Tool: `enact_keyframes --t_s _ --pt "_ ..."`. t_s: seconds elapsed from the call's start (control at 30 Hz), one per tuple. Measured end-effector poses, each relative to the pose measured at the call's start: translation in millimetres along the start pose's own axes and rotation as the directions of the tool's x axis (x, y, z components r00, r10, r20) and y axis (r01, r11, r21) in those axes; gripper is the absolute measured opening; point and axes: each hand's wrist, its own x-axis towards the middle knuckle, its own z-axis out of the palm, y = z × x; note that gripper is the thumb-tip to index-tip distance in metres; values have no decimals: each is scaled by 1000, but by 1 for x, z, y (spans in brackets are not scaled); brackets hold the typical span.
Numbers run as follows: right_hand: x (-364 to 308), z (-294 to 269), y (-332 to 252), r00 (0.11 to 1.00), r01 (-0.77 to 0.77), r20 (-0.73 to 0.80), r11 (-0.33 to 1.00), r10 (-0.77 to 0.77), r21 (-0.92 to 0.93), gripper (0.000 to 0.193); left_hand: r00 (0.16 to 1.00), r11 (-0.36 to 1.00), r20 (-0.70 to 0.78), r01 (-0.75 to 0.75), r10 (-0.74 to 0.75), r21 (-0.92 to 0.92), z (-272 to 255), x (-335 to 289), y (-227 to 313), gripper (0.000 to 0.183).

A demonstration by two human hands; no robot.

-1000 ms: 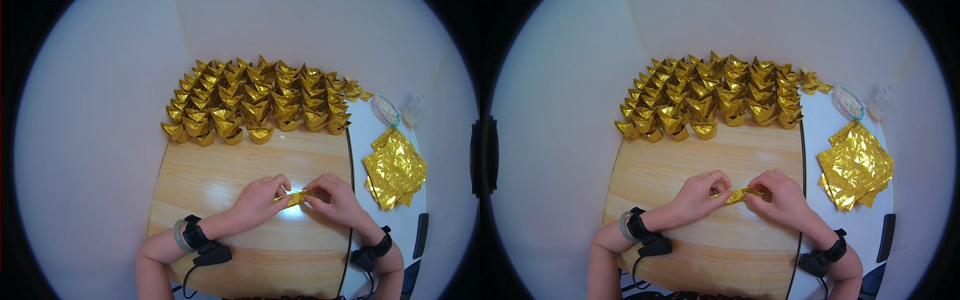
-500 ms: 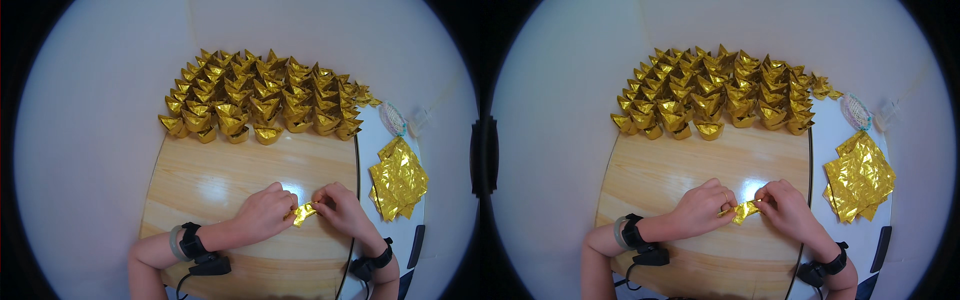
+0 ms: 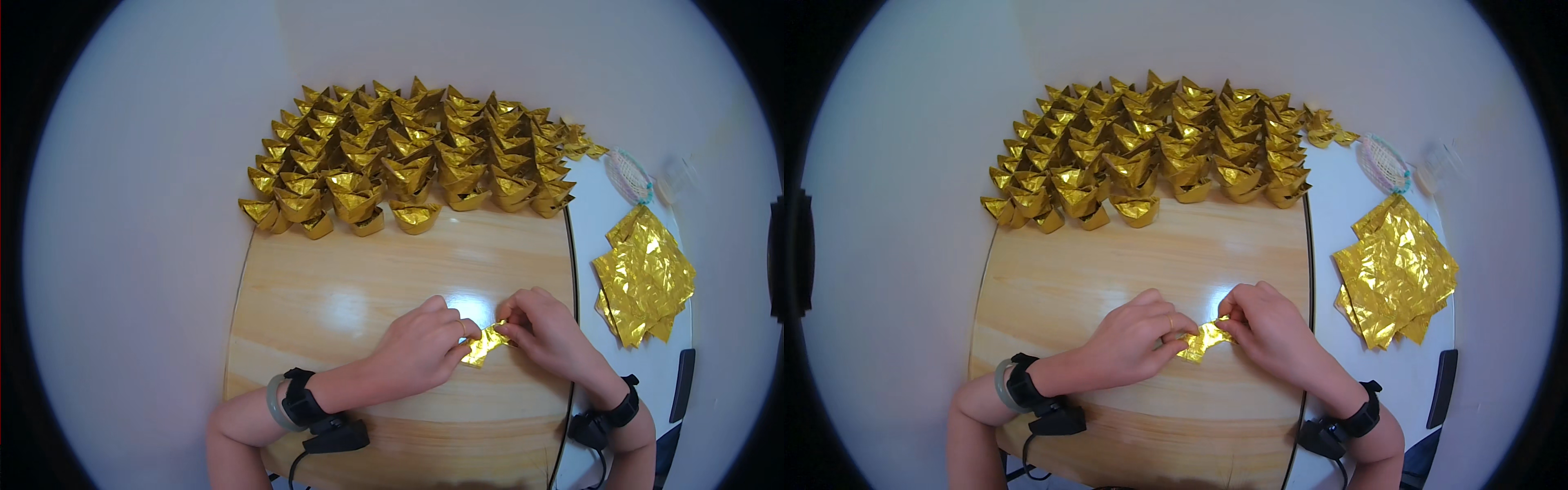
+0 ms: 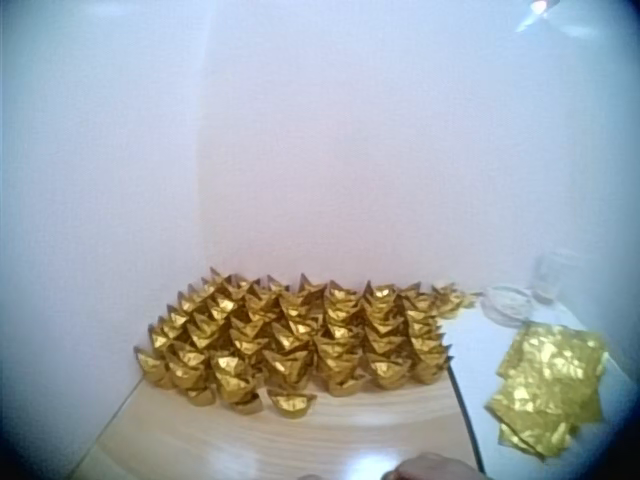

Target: Folding gold-colored paper into decorative ingot shapes.

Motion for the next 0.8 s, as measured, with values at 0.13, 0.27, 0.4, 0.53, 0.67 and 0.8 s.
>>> enact_keyframes --t_s 0.13,0.27,0.4,0.53,0.67,0.8 --pt "-1 3 7 989 139 -13 974 -144 -178 19 995 982 -28 -91 97 168 -8 3 3 18" --pt "-2 2 5 986 161 -8 958 -168 -239 26 964 931 45 -264 261 253 0 7 -8 16" --pt "-3 6 7 983 163 -29 943 -179 -291 36 957 941 148 -275 249 198 -5 5 -6 15" --pt "-3 -2 17 995 44 -67 948 -69 -315 39 956 931 154 -282 251 232 -5 4 -2 15" --pt "-6 -19 25 994 -84 -92 937 56 -340 41 947 909 158 -315 280 273 -6 6 2 14" --pt "-7 -25 31 993 65 -77 969 -85 -239 37 944 902 139 -329 301 279 -6 8 5 16"
